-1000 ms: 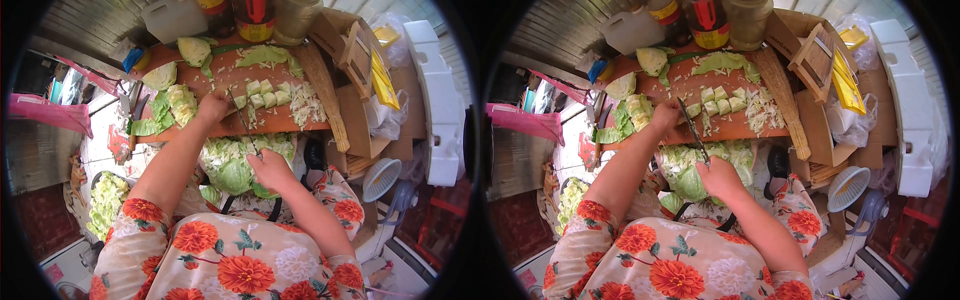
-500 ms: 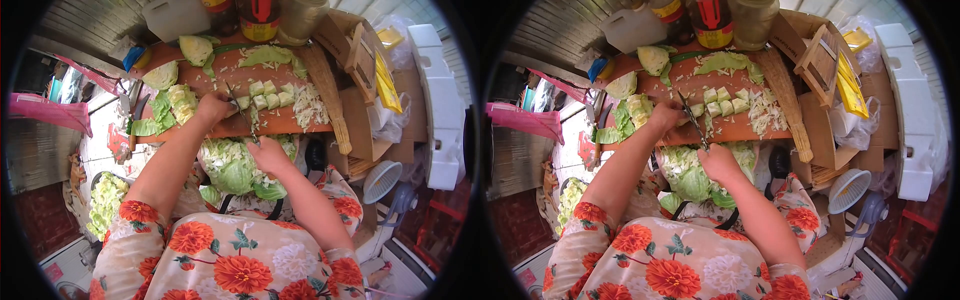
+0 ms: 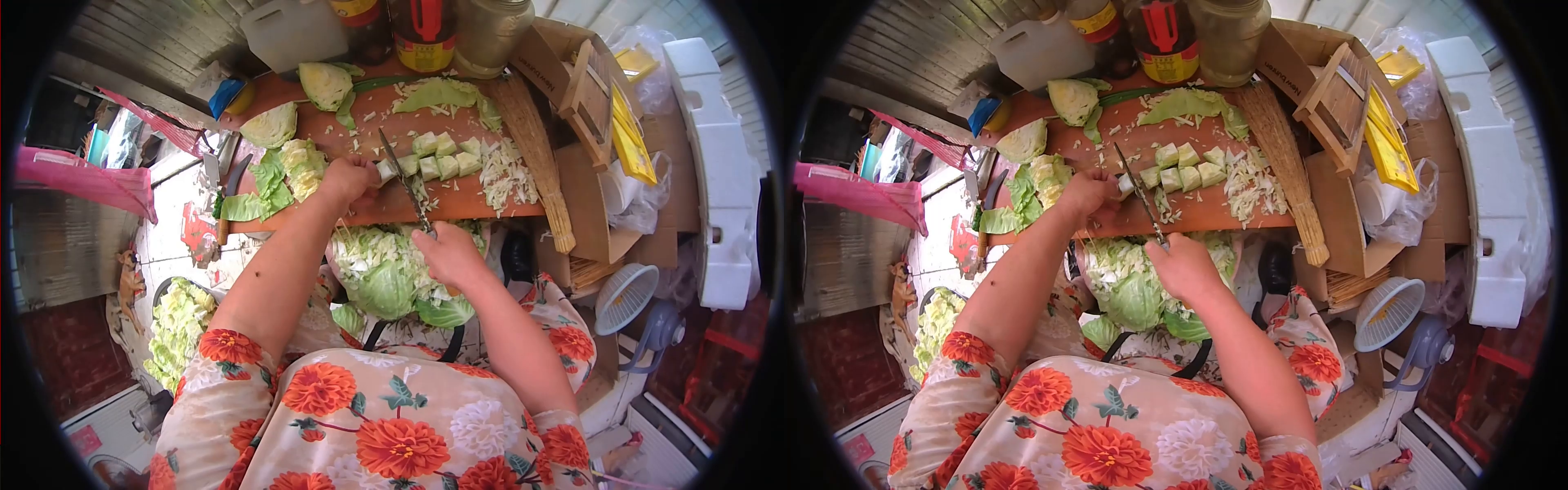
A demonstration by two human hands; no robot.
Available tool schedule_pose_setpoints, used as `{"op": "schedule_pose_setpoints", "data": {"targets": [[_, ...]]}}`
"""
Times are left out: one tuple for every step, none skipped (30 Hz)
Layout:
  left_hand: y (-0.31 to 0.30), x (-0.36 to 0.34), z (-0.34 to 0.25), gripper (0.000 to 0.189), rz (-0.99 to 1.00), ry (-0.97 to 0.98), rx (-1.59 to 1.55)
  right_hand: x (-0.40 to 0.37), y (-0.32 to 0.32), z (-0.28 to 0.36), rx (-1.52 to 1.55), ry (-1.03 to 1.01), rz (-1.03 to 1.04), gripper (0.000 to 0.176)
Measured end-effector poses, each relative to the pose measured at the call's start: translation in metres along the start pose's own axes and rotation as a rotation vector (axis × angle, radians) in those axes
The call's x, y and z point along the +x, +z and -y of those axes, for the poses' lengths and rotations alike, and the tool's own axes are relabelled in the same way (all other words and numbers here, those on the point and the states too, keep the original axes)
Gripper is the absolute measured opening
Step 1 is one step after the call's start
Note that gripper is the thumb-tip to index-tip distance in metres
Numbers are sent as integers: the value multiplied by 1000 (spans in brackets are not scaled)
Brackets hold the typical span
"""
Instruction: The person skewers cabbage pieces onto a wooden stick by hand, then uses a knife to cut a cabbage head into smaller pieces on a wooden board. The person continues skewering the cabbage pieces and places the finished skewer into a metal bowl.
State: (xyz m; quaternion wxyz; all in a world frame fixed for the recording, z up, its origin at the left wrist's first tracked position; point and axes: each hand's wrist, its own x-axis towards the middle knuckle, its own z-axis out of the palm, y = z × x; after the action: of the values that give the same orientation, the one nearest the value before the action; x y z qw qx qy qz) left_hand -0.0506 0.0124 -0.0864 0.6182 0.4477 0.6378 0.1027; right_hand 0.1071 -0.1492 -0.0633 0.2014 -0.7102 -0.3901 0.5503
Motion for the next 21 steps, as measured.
{"op": "schedule_pose_setpoints", "data": {"targets": [[1, 0, 0, 10, -14, 7, 7, -4, -1, 3, -3, -17, -6, 48], [1, 1, -1, 9, -28, 13, 13, -10, -3, 6, -4, -16, -6, 48], [2, 2, -1, 9, -27, 12, 12, -16, -4, 10, -41, -40, 1, 49], [4, 3, -1, 10, -52, 5, 9, -20, -6, 12, -78, -64, 7, 49], [4, 4, -1, 10, -78, -1, 7, -24, -7, 14, -79, -63, 7, 49], [5, 5, 0, 10, -77, -2, 6, -26, -8, 16, -129, -71, 19, 50], [5, 5, 1, 10, -77, -9, -13, -27, -8, 17, -178, -79, 32, 50], [5, 6, 1, 9, -77, -16, -31, -26, -8, 15, -179, -79, 33, 50], [5, 7, 2, 9, -78, -18, -31, -23, -7, 11, -145, -45, 61, 51], [5, 9, 2, 8, -95, -29, -70, -20, -7, 9, -111, -12, 89, 51], [4, 10, 3, 7, -112, -40, -109, -19, -8, 9, -112, -10, 91, 51], [4, 11, 4, 7, -113, -43, -112, -17, -9, 10, -119, 3, 106, 51], [3, 13, 5, 7, -114, -42, -109, -15, -10, 12, -126, 17, 122, 52], [2, 14, 5, 8, -114, -40, -105, -14, -11, 14, -127, 18, 124, 52], [1, 13, 5, 8, -115, -42, -106, -13, -12, 17, -148, 19, 130, 51], [0, 13, 4, 10, -88, -32, -109, -11, -14, 20, -169, 20, 136, 51], [-1, 13, 4, 11, -62, -23, -112, -10, -13, 22, -170, 21, 138, 51], [-2, 13, 3, 11, -63, -25, -113, -9, -12, 25, -198, 23, 134, 51], [-2, 12, 3, 13, -43, -21, -105, -7, -11, 27, -226, 25, 131, 50], [-3, 12, 3, 15, -24, -18, -98, -4, -10, 27, -227, 25, 133, 50], [-4, 12, 3, 15, -25, -19, -98, -1, -9, 26, -244, 12, 130, 50]]}}
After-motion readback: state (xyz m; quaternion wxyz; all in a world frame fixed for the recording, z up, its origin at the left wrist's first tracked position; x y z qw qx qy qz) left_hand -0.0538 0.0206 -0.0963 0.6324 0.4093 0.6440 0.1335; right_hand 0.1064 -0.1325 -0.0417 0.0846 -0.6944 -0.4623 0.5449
